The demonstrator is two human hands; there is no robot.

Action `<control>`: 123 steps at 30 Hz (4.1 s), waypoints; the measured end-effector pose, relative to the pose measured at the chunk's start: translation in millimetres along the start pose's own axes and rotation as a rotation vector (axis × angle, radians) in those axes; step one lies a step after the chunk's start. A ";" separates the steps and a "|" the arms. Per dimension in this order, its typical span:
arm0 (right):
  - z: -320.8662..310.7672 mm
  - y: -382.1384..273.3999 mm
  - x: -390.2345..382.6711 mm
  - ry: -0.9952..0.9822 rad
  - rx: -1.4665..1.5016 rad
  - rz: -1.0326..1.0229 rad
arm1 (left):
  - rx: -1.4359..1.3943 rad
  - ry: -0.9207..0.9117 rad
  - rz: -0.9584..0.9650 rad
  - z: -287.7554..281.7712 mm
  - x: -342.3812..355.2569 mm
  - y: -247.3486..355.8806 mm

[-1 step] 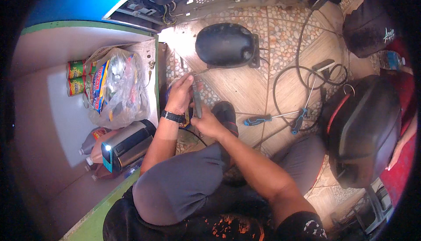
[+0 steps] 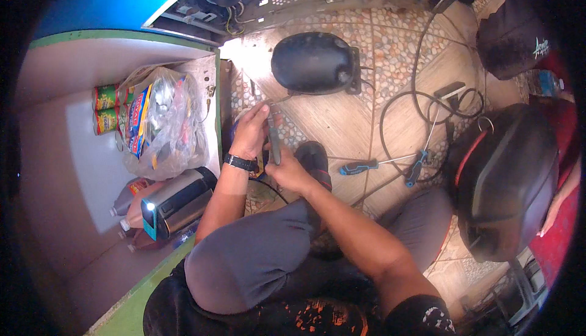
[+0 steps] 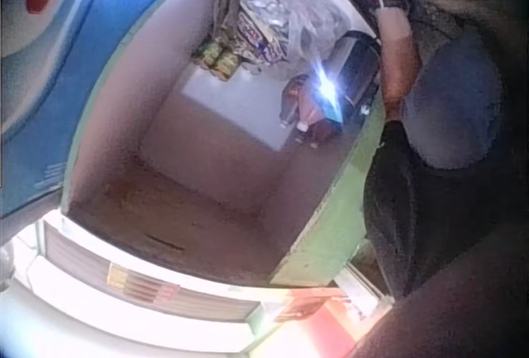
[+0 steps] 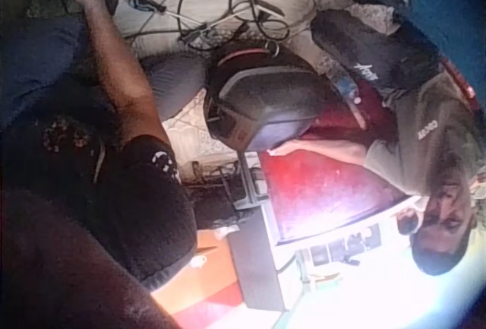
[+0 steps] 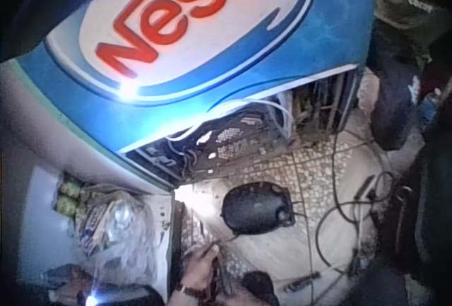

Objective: The person replaces a compressor in an appliance by hand, removing the old unit and positioning a new one into the bottom compartment.

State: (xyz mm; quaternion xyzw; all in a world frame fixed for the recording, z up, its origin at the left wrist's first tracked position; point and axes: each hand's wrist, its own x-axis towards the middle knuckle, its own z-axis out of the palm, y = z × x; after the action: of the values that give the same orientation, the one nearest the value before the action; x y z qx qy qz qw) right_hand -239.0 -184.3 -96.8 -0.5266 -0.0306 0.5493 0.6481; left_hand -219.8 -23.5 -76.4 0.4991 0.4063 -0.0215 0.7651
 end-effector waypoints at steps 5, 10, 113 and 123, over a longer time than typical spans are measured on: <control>7.1 10.4 4.9 0.101 -0.100 -0.154 | -0.003 -0.005 -0.032 -1.4 1.4 1.8; 2.7 17.2 7.3 0.047 -0.010 -0.103 | 0.116 -0.001 0.011 10.1 -0.2 7.5; -184.3 3.1 -86.2 0.678 -1.288 -0.255 | 0.081 0.124 0.274 16.5 18.5 -33.6; -189.1 6.6 -83.3 0.692 -1.282 -0.287 | 0.175 0.157 0.285 13.4 24.4 -29.1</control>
State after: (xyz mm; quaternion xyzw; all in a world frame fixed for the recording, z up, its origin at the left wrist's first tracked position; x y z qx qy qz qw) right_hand -159.5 -370.0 -140.4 -0.9354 -0.2078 0.1363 0.2514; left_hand -208.2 -39.5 -111.6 0.6165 0.3864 0.0909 0.6800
